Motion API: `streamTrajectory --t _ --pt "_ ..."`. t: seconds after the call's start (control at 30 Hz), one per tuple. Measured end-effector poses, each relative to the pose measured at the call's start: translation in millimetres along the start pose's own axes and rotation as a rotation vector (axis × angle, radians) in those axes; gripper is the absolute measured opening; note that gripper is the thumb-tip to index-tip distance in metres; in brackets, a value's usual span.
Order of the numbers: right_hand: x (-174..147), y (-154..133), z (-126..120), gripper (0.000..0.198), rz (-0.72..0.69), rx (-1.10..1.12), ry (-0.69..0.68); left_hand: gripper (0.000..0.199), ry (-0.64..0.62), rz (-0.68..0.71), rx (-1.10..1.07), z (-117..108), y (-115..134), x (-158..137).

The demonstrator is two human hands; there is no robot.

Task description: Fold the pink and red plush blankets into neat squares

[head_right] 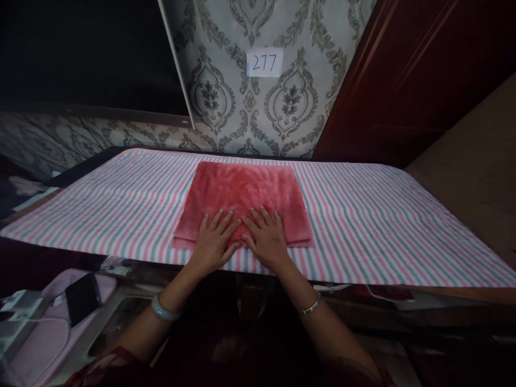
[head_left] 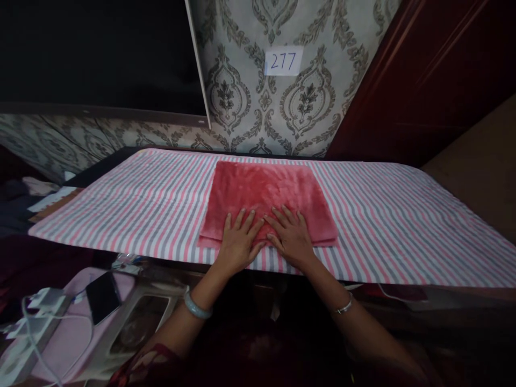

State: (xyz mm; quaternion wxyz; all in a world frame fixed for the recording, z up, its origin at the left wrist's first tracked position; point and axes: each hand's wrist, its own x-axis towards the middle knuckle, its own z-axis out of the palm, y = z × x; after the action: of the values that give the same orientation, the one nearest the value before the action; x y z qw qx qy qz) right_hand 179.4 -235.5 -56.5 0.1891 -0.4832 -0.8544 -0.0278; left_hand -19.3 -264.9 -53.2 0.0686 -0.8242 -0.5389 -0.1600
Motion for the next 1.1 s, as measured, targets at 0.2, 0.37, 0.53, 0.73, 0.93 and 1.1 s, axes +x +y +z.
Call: streamTrajectory --t 0.2,0.37,0.53,0.73,0.93,1.1 --pt "-7 6 3 0.05 -0.03 0.087 0.082 0.048 0.031 0.036 -0.041 -4 -6 -8" --pt "-17 20 -6 0.047 -0.044 0.235 0.124 0.037 0.174 0.047 -0.13 -19 -18 -19" --pt "1 46 -39 0.052 0.11 0.198 0.209 0.04 0.21 -0.121 -0.077 -44 -35 0" --pt "15 74 -33 0.057 0.258 -0.025 0.129 0.054 0.077 -0.283 0.021 -41 -42 19" --pt "-3 74 -7 0.056 0.273 -0.023 0.09 0.053 0.032 -0.291 0.07 -24 -38 9" --pt "-6 79 -2 0.054 0.237 0.035 0.192 0.053 0.059 -0.275 0.068 -22 -40 8"
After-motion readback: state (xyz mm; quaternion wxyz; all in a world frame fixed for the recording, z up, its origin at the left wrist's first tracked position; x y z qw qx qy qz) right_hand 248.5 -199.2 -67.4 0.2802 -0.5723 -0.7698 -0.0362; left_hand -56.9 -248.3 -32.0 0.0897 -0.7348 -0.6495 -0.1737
